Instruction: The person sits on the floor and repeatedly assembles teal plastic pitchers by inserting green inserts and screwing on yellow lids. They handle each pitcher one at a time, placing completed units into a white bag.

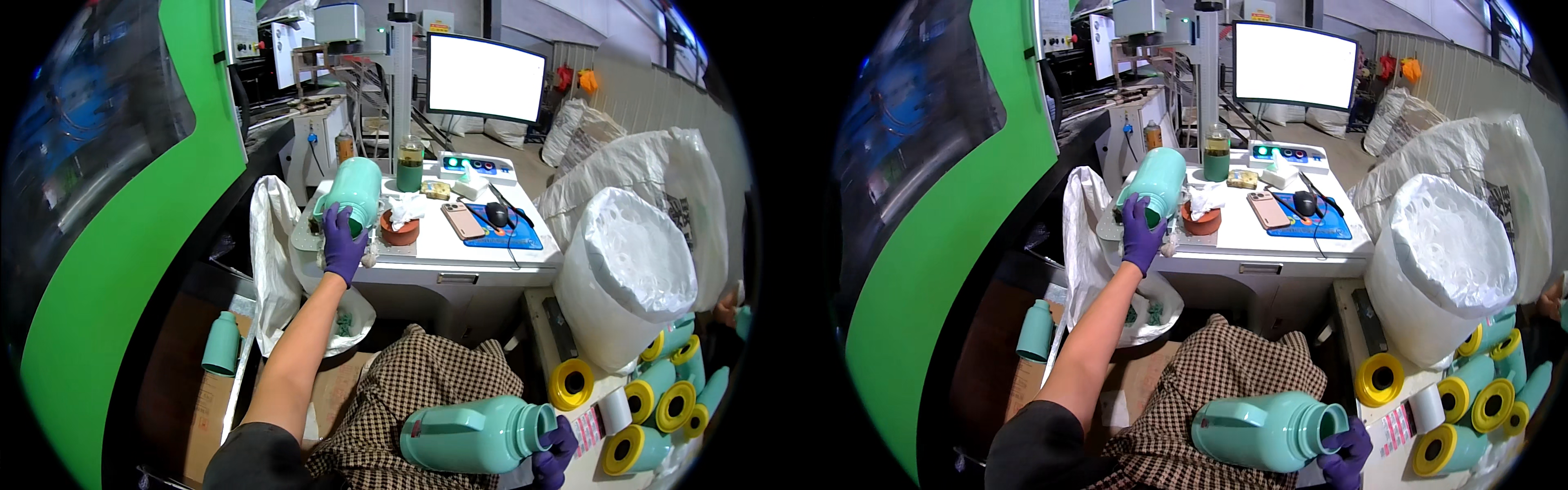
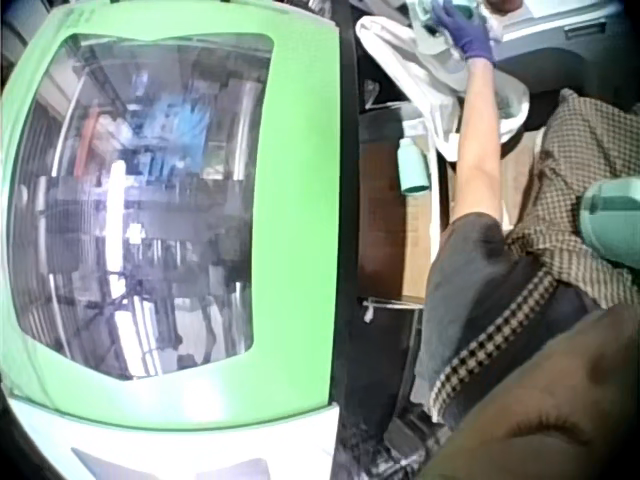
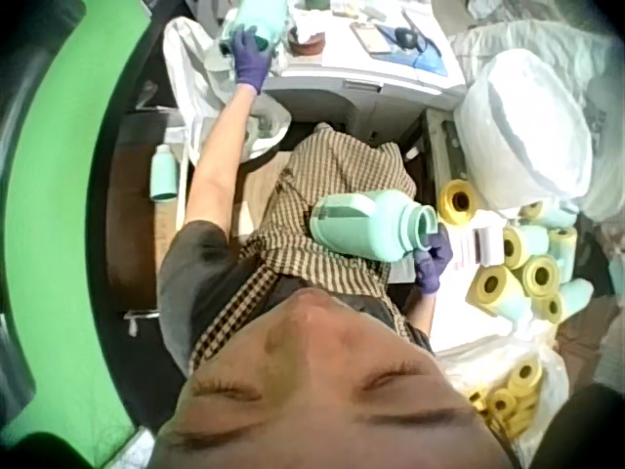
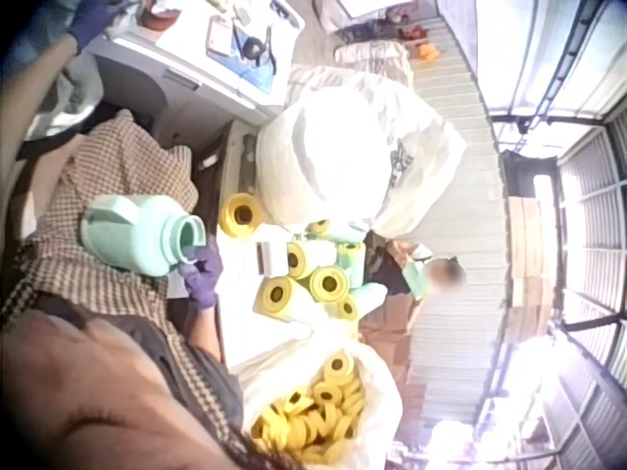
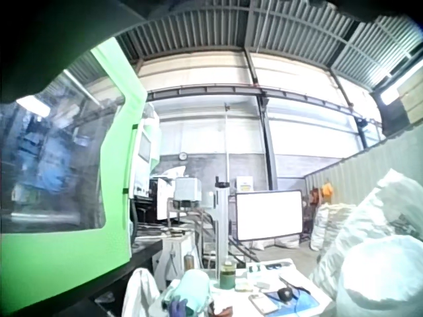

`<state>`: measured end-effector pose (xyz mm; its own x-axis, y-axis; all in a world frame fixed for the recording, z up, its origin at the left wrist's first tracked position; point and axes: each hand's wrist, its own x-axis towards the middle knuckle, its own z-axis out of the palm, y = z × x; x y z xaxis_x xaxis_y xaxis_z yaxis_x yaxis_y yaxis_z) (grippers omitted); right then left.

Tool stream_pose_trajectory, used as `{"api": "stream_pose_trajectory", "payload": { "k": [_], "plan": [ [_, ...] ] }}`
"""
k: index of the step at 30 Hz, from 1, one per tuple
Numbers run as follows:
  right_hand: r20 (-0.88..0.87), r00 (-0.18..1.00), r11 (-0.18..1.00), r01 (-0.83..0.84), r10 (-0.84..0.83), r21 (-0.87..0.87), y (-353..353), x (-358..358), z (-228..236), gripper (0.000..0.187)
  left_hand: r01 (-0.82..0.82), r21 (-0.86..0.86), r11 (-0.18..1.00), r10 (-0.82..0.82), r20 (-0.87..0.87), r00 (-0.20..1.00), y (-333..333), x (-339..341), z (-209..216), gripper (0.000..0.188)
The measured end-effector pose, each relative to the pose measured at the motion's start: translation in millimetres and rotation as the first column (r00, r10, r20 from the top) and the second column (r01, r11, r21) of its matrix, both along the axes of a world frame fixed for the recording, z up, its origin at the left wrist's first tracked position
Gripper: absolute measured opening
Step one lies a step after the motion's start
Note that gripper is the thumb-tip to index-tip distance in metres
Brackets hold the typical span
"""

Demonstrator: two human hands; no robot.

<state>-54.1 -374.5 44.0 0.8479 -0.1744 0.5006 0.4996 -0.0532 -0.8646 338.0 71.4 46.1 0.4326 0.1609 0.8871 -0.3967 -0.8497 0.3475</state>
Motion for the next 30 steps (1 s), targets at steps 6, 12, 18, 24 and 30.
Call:
{"api": "stream_pose_trajectory", "payload": {
  "k": [6, 12, 18, 24, 30],
  "plan": [
    [-0.06, 0.994, 0.976, -0.097, 0.087, -0.193, 25.3, 16.4, 16.7, 0.039, -0.115, 0.098, 0.988, 0.128, -0.131, 0.983, 22.0, -0.9, 7.6, 0.07],
    [0.068, 0.993, 0.904, -0.057, 0.094, -0.424, 58.3, 27.9, 29.7, 0.037, 0.397, -0.263, 0.879, -0.446, -0.161, 0.881, -55.9, -108.2, 37.3, 0.093],
    [0.163, 0.956, 0.896, -0.159, 0.245, -0.414, 105.4, 42.8, 48.8, 0.059, 0.929, -0.115, 0.351, -0.717, -0.671, 0.188, -105.2, -294.9, 101.1, 0.103],
    [0.265, 0.95, 0.899, -0.038, 0.168, -0.436, 74.8, 33.3, 36.3, 0.052, 0.871, 0.058, 0.487, -0.622, -0.677, 0.393, -116.1, -295.0, 118.3, 0.082],
    [0.285, 0.768, 0.583, 0.627, -0.574, -0.516, -55.9, 60.5, -9.5, 0.034, 0.737, 0.009, 0.676, -0.495, -0.735, 0.464, -78.9, -291.1, 120.8, 0.07]
  ]
}}
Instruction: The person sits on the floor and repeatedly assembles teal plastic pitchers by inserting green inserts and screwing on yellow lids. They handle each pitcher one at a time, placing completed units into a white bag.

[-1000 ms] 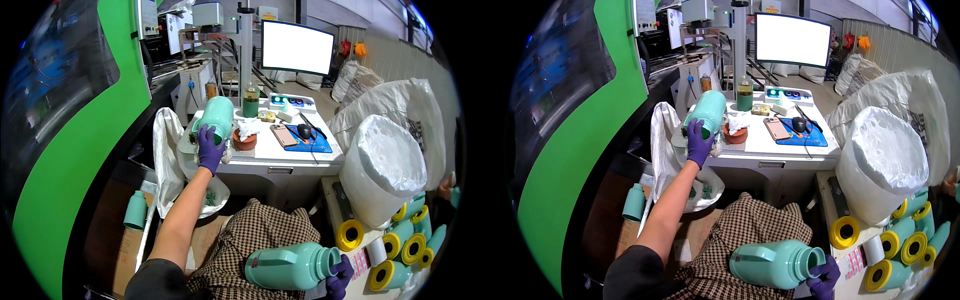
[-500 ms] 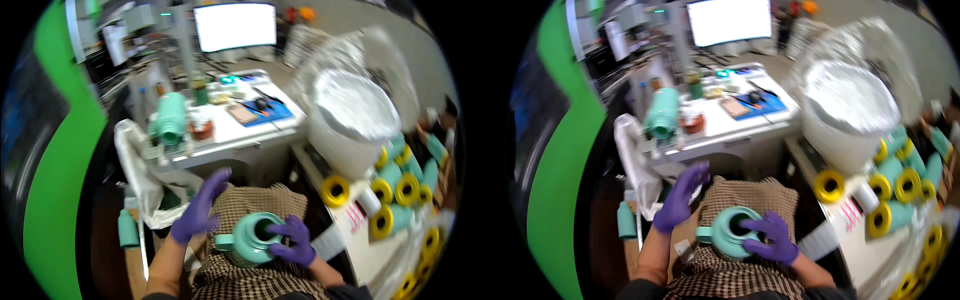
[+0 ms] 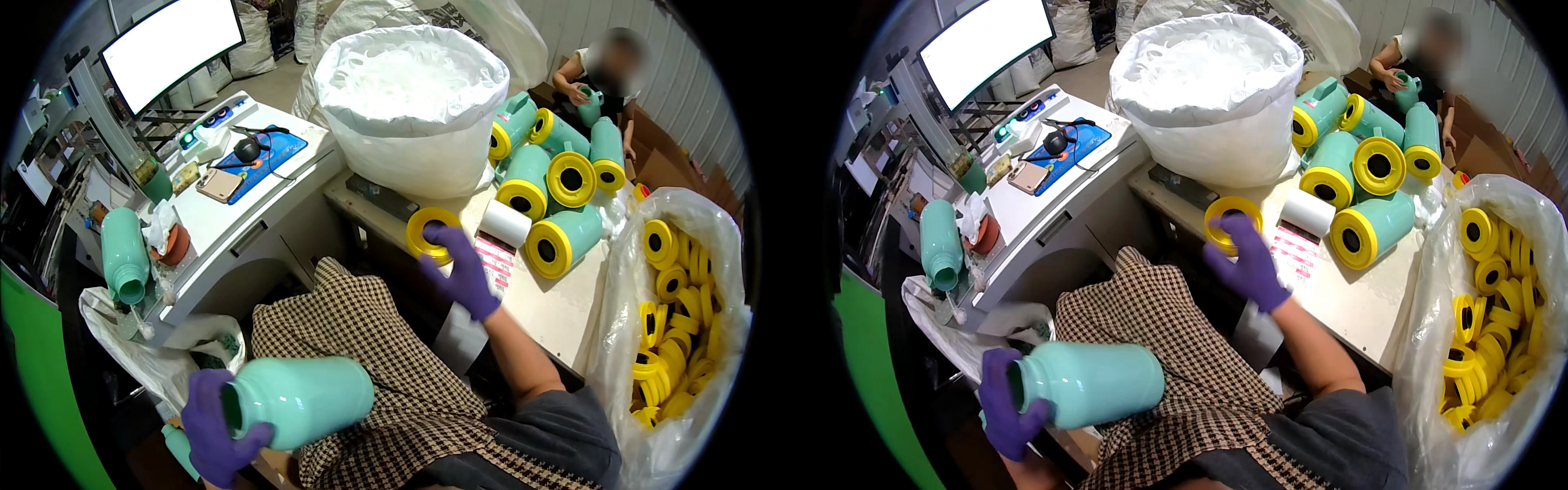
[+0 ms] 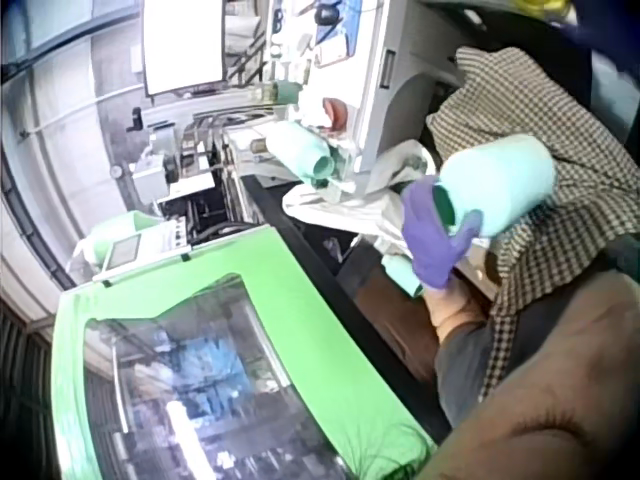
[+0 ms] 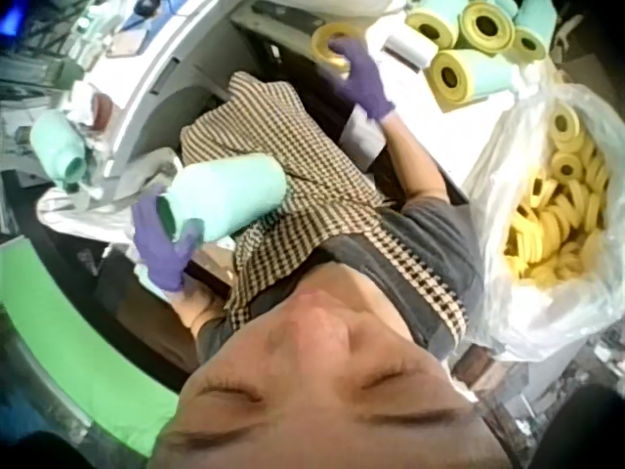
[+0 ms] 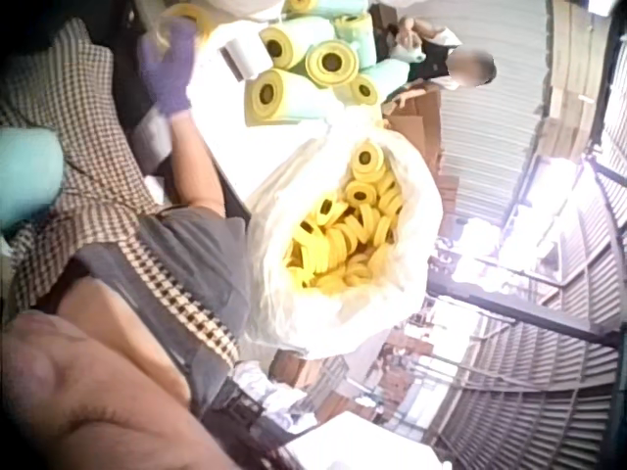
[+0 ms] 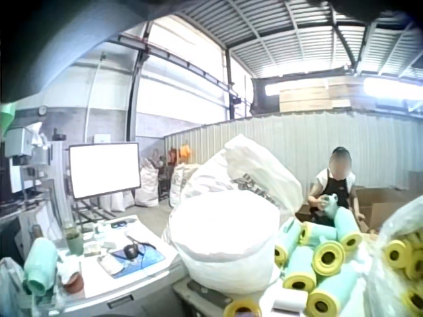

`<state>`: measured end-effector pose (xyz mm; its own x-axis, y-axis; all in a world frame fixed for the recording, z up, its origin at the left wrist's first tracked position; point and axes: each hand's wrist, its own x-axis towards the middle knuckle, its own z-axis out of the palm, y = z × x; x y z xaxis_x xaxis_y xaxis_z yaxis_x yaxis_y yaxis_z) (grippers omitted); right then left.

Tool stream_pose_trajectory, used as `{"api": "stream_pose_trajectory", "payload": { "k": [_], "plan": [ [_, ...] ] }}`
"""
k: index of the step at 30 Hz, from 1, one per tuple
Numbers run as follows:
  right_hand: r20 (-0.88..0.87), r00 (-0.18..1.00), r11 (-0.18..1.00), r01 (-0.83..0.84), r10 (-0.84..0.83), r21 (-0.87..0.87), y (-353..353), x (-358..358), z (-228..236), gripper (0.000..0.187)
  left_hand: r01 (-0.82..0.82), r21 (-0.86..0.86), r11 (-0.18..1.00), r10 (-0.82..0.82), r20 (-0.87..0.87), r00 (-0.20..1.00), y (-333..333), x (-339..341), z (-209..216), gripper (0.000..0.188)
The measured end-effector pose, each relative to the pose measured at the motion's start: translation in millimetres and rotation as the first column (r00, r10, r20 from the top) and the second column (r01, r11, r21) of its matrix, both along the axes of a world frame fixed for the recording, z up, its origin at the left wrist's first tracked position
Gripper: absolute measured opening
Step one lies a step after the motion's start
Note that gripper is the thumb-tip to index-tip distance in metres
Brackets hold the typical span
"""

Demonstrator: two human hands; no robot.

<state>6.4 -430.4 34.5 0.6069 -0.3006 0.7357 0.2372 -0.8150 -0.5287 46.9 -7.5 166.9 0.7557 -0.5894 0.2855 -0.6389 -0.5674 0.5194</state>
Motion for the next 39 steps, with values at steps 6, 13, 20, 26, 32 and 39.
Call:
{"api": "stream_pose_trajectory", "payload": {
  "k": [6, 13, 20, 26, 32, 39],
  "plan": [
    [-0.616, 0.74, 0.959, 0.266, -0.271, -0.102, -165.1, 64.5, -64.1, 0.042, -0.422, -0.353, 0.835, 0.296, -0.358, 0.886, 41.9, -2.6, -55.6, 0.041],
    [-0.966, 0.214, 0.97, 0.157, 0.148, 0.184, -189.8, 94.8, -39.3, 0.027, -0.492, -0.516, 0.701, 0.403, -0.283, 0.87, 89.3, -37.8, -141.9, 0.027],
    [-0.229, 0.817, 0.497, -0.08, 0.529, 0.864, -88.3, -15.2, -21.7, 0.046, -0.621, -0.652, 0.436, 0.339, -0.52, 0.784, 67.2, -59.5, -166.8, 0.039],
    [-0.003, 0.92, 0.608, -0.257, 0.393, 0.751, 58.2, -46.3, -27.1, 0.07, -0.622, -0.682, 0.385, 0.019, -0.667, 0.744, 21.5, -37.2, -166.6, 0.039],
    [0.035, 0.895, 0.843, -0.432, 0.445, 0.32, 93.9, -12.2, -18.3, 0.088, -0.695, -0.636, 0.337, 0.034, -0.729, 0.684, -0.9, -34.5, -161.6, 0.037],
    [0.047, 0.867, 0.836, -0.491, 0.496, 0.245, 102.5, -22.0, -25.6, 0.076, -0.724, -0.606, 0.328, 0.015, -0.763, 0.646, 5.7, -30.8, -166.7, 0.04]
  ]
}}
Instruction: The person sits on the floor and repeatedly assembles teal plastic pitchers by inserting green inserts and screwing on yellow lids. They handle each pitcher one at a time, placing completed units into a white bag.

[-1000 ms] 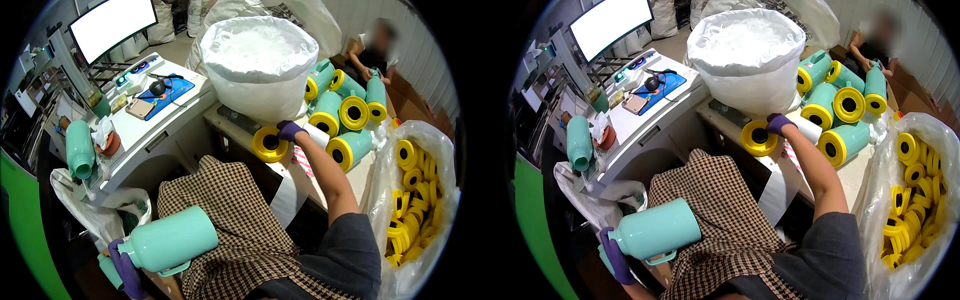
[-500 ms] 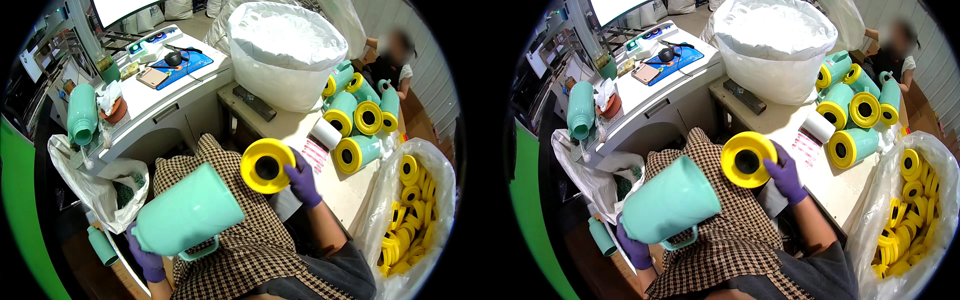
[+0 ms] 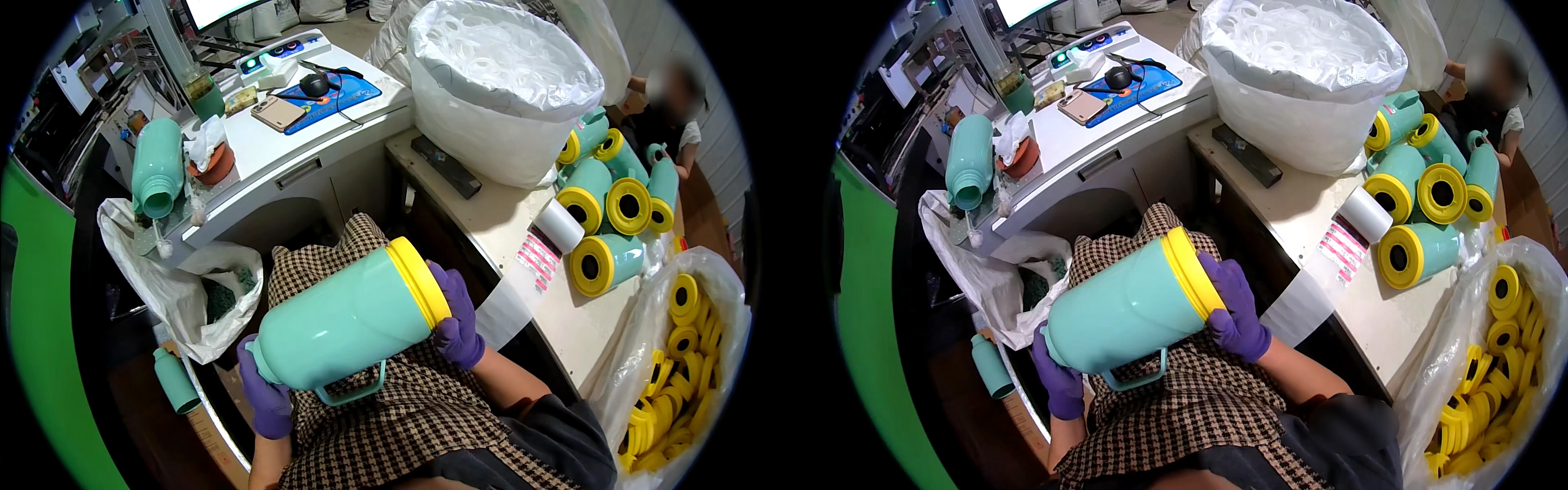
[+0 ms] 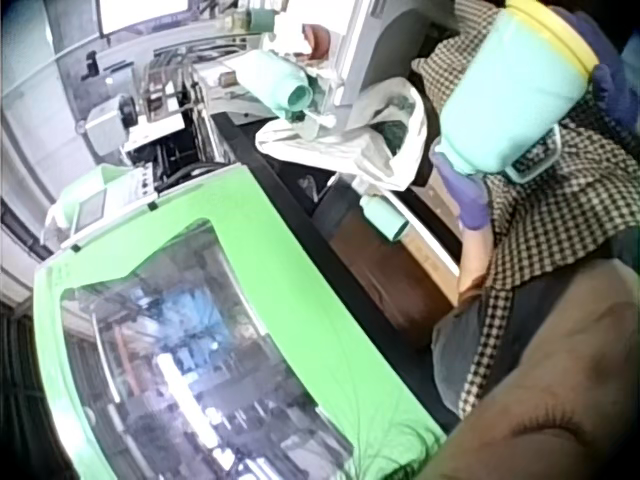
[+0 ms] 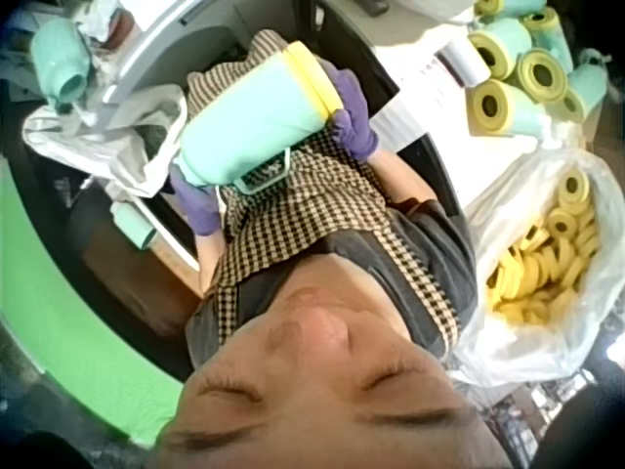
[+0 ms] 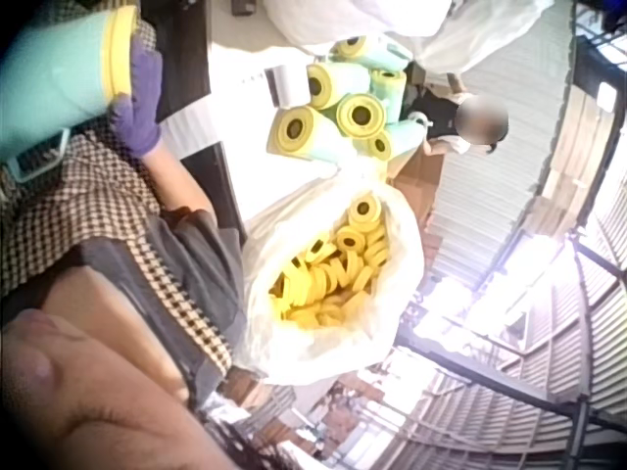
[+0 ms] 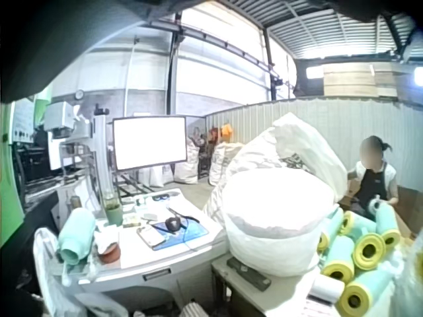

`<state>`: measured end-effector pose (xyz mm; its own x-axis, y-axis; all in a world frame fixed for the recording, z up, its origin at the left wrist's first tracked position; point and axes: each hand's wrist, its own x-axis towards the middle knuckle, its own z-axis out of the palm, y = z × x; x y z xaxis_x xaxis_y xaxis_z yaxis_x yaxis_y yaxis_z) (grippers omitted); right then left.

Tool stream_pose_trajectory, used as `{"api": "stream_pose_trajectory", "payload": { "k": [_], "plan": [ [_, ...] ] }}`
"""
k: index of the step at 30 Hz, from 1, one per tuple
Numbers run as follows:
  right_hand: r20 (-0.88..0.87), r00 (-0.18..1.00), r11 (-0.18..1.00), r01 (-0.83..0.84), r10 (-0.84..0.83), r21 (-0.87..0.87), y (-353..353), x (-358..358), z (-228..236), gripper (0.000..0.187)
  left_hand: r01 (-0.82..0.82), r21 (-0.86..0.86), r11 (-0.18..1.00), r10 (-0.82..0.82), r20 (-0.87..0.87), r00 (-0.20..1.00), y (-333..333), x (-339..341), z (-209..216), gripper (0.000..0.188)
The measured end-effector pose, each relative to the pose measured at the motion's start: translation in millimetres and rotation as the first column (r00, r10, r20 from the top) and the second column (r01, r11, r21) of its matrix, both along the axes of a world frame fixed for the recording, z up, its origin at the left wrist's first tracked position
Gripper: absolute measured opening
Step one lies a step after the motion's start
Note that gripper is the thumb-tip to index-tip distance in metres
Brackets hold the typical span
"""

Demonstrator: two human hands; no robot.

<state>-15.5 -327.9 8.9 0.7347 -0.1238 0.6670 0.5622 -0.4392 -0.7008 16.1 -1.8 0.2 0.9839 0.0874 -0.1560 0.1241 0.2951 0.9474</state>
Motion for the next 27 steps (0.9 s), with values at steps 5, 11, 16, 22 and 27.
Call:
{"api": "stream_pose_trajectory", "payload": {
  "k": [5, 11, 16, 22, 27],
  "plan": [
    [-0.081, 0.995, 0.995, -0.046, 0.053, 0.087, 1.5, -8.8, -1.2, 0.073, -0.103, 0.552, 0.827, -0.096, 0.32, 0.942, 2.9, -4.3, 11.7, 0.032],
    [-0.214, 0.967, 0.952, -0.069, 0.137, 0.297, 12.1, -25.5, 3.6, 0.085, -0.246, 0.573, 0.782, -0.018, 0.415, 0.909, 5.7, -15.4, 5.5, 0.026],
    [-0.221, 0.936, 0.931, -0.2, 0.273, 0.305, 8.5, -33.2, 7.8, 0.078, -0.209, 0.518, 0.829, 0.016, 0.353, 0.936, 20.4, -12.3, 9.2, 0.035],
    [-0.263, 0.893, 0.852, -0.207, 0.365, 0.48, -1.3, -38.4, -17.1, 0.082, -0.12, 0.545, 0.83, -0.123, 0.388, 0.913, 9.2, -3.6, 33.8, 0.046],
    [-0.362, 0.927, 0.846, 0.112, 0.101, 0.521, -50.2, -56.1, 23.0, 0.091, -0.165, 0.496, 0.853, -0.201, 0.602, 0.772, -43.3, -0.2, 46.6, 0.068]
  ]
}}
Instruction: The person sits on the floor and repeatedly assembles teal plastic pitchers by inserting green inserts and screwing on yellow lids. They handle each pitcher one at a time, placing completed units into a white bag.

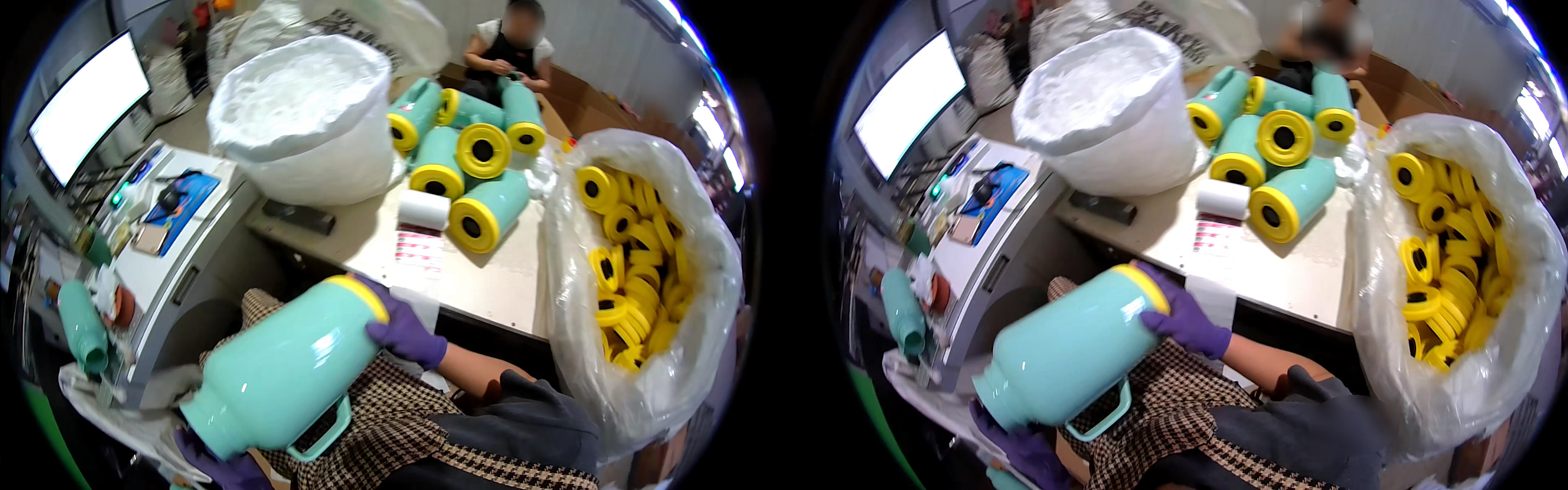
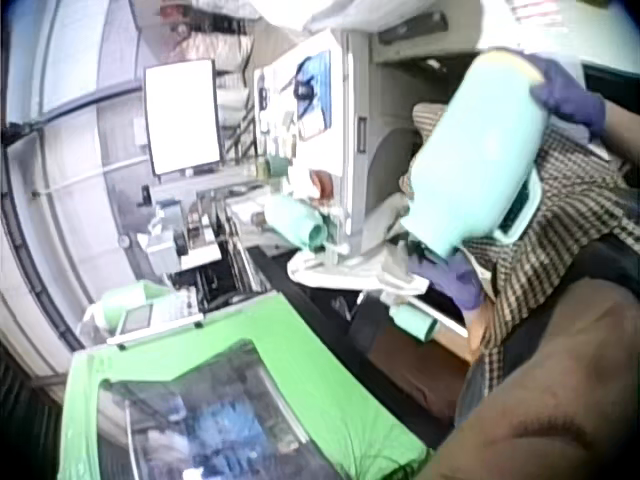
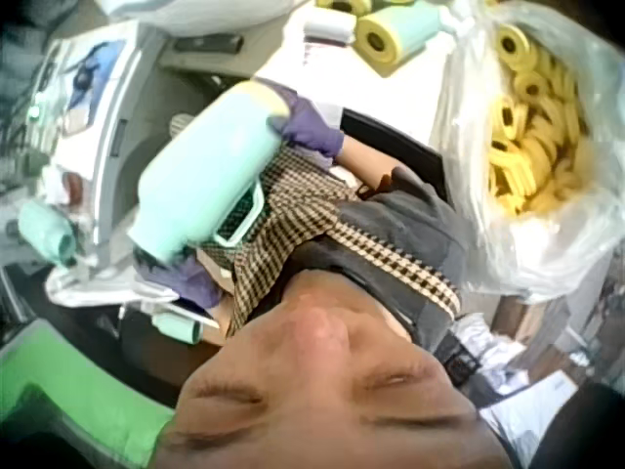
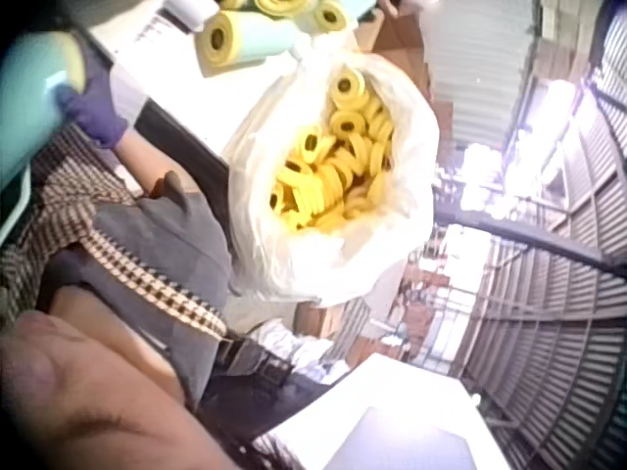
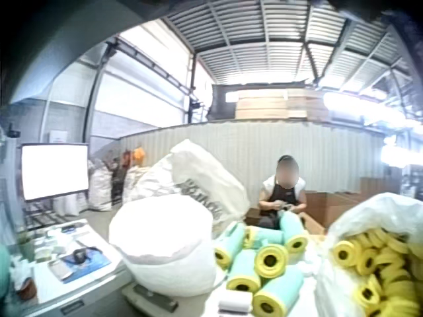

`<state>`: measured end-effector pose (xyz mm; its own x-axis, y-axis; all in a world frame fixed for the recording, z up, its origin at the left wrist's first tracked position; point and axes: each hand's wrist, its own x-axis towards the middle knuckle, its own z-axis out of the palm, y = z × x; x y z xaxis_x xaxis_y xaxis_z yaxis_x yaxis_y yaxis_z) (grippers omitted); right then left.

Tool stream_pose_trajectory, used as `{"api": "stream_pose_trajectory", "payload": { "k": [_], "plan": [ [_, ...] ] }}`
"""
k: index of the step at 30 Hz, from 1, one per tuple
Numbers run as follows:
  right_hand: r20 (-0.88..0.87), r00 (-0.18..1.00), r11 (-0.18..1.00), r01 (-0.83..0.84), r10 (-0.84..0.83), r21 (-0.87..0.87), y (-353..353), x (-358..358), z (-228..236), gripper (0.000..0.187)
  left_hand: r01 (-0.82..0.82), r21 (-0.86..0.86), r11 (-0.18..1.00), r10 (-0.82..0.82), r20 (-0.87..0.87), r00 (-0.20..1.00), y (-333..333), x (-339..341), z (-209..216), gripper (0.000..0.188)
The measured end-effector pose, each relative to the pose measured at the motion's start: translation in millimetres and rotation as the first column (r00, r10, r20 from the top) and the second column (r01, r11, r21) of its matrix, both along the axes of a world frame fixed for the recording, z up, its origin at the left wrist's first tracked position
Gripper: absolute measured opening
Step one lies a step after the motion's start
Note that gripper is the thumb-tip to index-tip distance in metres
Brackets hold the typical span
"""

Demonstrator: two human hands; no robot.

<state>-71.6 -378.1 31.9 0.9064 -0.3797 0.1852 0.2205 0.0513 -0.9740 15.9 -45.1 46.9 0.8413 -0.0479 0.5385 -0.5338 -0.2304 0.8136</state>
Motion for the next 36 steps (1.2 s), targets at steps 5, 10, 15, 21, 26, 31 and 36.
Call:
{"api": "stream_pose_trajectory", "payload": {
  "k": [5, 10, 15, 21, 26, 31, 36],
  "plan": [
    [0.345, 0.718, 0.724, 0.314, -0.605, 0.614, -129.6, -65.9, 21.9, 0.055, 0.586, -0.016, 0.81, -0.586, 0.018, 0.81, -25.1, 15.9, 4.5, 0.067],
    [0.432, 0.215, 0.466, 0.613, -0.876, 0.639, -309.1, -110.4, 39.7, 0.064, 0.484, -0.061, 0.873, -0.479, -0.291, 0.828, -4.4, 14.3, -55.6, 0.053],
    [0.551, 0.452, 0.71, 0.512, -0.701, 0.483, -534.4, -283.5, -0.6, 0.037, 0.34, -0.25, 0.907, -0.414, -0.374, 0.83, 11.3, 22.7, -83.6, 0.035],
    [0.58, 0.655, 0.632, 0.72, -0.484, -0.286, -319.5, -79.1, -28.1, 0.045, -0.023, -0.099, 0.995, -0.031, -0.513, 0.858, 100.1, 6.6, -76.0, 0.031],
    [0.598, 0.73, 0.503, 0.672, -0.331, -0.543, -138.0, -6.6, -24.8, 0.036, -0.409, -0.449, 0.794, 0.054, -0.619, 0.783, 227.7, -13.9, -160.6, 0.029],
    [0.206, 0.94, 0.687, 0.339, -0.271, -0.643, -69.7, 18.4, -14.6, 0.029, -0.611, -0.757, 0.231, 0.168, -0.587, 0.792, 424.7, -117.5, -283.0, 0.017],
    [0.236, 0.957, 0.707, 0.286, -0.172, -0.646, -44.0, 22.9, 3.0, 0.029, -0.897, -0.426, 0.121, 0.376, -0.817, 0.438, 469.2, -60.2, -296.6, 0.043]
  ]
}}
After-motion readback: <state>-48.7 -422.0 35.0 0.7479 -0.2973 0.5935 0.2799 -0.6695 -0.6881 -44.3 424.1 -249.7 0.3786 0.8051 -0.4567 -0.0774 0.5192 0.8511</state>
